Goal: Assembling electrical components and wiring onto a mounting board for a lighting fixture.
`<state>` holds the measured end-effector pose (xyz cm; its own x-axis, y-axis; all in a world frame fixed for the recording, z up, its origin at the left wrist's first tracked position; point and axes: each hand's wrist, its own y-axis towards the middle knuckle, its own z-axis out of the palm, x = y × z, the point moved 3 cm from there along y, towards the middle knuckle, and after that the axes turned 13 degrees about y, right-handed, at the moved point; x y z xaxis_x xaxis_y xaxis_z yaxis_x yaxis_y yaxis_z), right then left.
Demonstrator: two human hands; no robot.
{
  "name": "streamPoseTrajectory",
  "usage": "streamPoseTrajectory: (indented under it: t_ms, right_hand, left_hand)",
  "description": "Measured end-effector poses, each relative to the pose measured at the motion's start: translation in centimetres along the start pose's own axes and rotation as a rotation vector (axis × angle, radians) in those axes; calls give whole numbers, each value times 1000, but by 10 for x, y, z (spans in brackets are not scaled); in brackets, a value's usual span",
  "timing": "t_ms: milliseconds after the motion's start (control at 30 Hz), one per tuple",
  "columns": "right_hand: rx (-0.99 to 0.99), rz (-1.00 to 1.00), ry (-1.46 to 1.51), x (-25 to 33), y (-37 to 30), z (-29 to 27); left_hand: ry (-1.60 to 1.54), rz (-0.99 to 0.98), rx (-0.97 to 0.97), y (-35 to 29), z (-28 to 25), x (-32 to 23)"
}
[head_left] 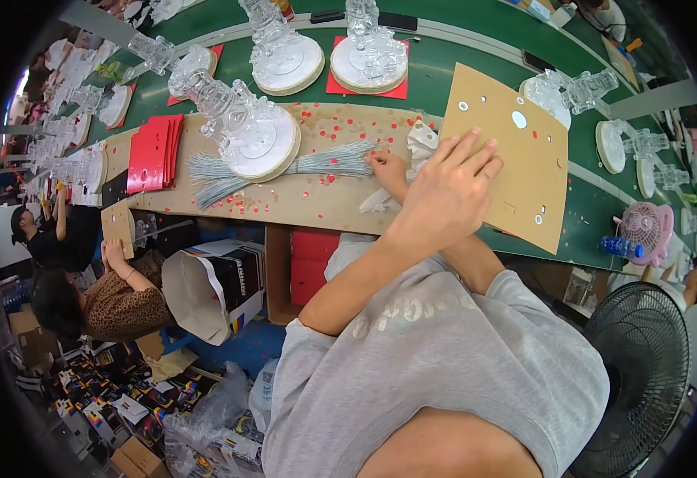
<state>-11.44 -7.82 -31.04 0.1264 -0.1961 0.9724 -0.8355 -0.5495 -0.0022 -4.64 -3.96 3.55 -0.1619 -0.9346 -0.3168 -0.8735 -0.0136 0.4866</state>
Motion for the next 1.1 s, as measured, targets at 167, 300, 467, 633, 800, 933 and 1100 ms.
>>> streamPoseTrajectory:
  t_ms: [167,300,467,633,800,933,1100]
  right_hand:
    - [-28,33,-143,40,-9,-17]
    - [-8,163,-208,95,-28,-42]
    - [-210,-51,-65,110,-101,-103]
    - [-460,-231,70,116,-143,-156]
    - [-735,159,650,126,-176,-232]
    - [-1093,118,816,117,-182,-324]
    - [-1019,-174,879,166,-147,-423]
  left_hand:
    - [7,37,10,6,6,1]
    - [-6,81,-40,9,2,3]
    - [10,92,17,10,-4,-1]
    - [76,87,106,21,-5,-2]
    - [114,59,212,28,-14,-3]
    - [210,49,340,30,-20,-16]
    - [238,46,365,22,-10,-26]
